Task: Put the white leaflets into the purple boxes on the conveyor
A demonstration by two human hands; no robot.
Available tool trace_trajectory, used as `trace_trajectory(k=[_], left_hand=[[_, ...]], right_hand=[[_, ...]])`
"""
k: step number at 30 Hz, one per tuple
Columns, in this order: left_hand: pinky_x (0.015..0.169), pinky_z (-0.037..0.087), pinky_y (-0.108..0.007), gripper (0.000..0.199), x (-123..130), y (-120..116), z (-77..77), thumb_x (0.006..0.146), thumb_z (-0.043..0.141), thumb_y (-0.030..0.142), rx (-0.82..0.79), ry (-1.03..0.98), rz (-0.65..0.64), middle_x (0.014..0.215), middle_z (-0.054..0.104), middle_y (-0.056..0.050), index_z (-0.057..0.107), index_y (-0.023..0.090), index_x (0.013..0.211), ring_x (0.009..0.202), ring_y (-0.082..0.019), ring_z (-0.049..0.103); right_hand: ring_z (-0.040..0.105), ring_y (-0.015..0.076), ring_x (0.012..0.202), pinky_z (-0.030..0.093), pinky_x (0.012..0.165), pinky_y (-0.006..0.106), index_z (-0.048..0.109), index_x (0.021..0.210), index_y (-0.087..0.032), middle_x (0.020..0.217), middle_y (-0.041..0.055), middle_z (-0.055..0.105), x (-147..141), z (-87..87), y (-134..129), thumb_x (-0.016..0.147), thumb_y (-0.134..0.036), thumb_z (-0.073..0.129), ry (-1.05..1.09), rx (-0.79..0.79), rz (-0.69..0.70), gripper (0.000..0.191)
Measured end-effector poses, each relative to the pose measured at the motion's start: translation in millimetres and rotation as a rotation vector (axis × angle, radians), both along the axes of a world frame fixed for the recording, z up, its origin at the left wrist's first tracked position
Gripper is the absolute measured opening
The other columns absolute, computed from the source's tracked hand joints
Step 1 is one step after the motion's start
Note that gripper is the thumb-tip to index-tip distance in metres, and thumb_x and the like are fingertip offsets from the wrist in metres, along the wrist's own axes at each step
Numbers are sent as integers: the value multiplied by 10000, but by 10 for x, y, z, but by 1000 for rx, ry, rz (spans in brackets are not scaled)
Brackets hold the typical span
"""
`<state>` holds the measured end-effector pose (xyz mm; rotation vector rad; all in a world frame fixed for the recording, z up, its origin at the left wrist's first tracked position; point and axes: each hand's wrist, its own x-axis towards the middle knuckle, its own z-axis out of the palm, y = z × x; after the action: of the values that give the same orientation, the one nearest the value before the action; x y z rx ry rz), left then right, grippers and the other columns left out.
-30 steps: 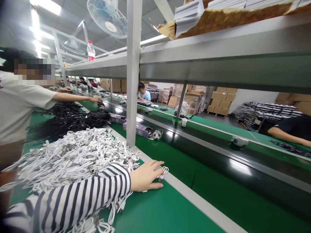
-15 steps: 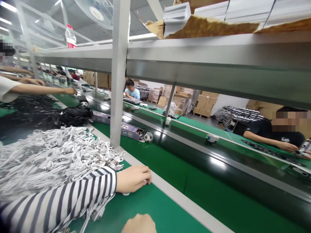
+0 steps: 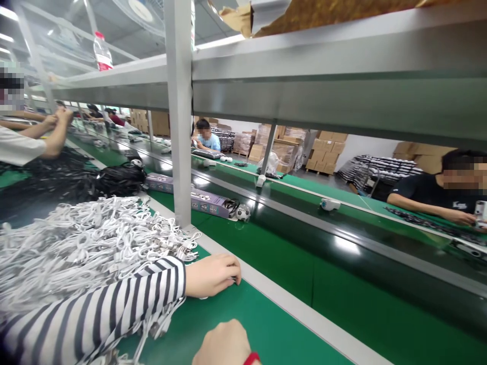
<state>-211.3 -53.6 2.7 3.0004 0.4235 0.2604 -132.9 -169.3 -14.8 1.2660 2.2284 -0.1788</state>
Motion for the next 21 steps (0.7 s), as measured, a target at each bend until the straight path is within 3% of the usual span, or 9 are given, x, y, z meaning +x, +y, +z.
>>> trace_trajectory(k=[2, 3, 5, 7, 9, 14, 21], left_hand=[[885, 453, -327, 195, 7, 10, -12, 881, 511, 159, -30, -11, 8, 1124, 580, -55, 549, 230, 1059, 1069, -223, 556], [883, 454, -321, 217, 13, 16, -19, 878, 523, 163, -51, -24, 22, 1127, 582, -59, 531, 226, 1086, 1060, -219, 563], [860, 462, -304, 277, 24, 28, -29, 864, 558, 182, -94, -50, 71, 1117, 593, -64, 497, 217, 1131, 1026, -213, 585], [817, 472, -294, 329, 34, 39, -28, 852, 590, 230, -119, -47, 131, 1087, 614, -66, 480, 203, 1161, 972, -213, 610], [763, 476, -293, 365, 42, 47, -13, 855, 596, 298, -137, -16, 185, 1057, 636, -66, 478, 187, 1182, 914, -219, 627], [677, 460, -281, 332, 60, 38, 57, 880, 536, 382, -168, 50, 250, 1031, 659, -69, 533, 183, 1145, 864, -223, 636], [652, 457, -286, 273, 66, 60, 46, 877, 522, 383, -149, 41, 187, 1039, 646, -80, 577, 186, 1058, 896, -243, 626]], right_hand=[[618, 223, 474, 361, 340, 263, 746, 849, -159, 668, 121, 699, -31, 344, -35, 779, -164, 538, -233, -123, -27, 220], [628, 217, 515, 370, 363, 261, 739, 872, -158, 723, 112, 707, -20, 473, -39, 795, -170, 535, -241, -148, -11, 218], [616, 177, 559, 381, 424, 243, 716, 841, -185, 742, 46, 695, 76, 637, -13, 790, -185, 591, -57, -215, 68, 135], [572, 123, 577, 383, 498, 211, 665, 758, -202, 679, -37, 636, 265, 695, 62, 746, -190, 682, 206, -311, 111, 25], [519, 93, 583, 368, 543, 193, 601, 702, -189, 627, -71, 558, 515, 701, 167, 735, -195, 719, 423, -356, 57, 122], [500, 128, 700, 403, 648, 235, 558, 764, -172, 744, -24, 539, 1110, 804, 333, 831, -358, 627, 862, -356, -202, 209], [507, 187, 999, 427, 884, 304, 549, 815, -178, 1094, 51, 480, 1332, 1044, 208, 817, -449, 635, 1106, -311, -236, 284]])
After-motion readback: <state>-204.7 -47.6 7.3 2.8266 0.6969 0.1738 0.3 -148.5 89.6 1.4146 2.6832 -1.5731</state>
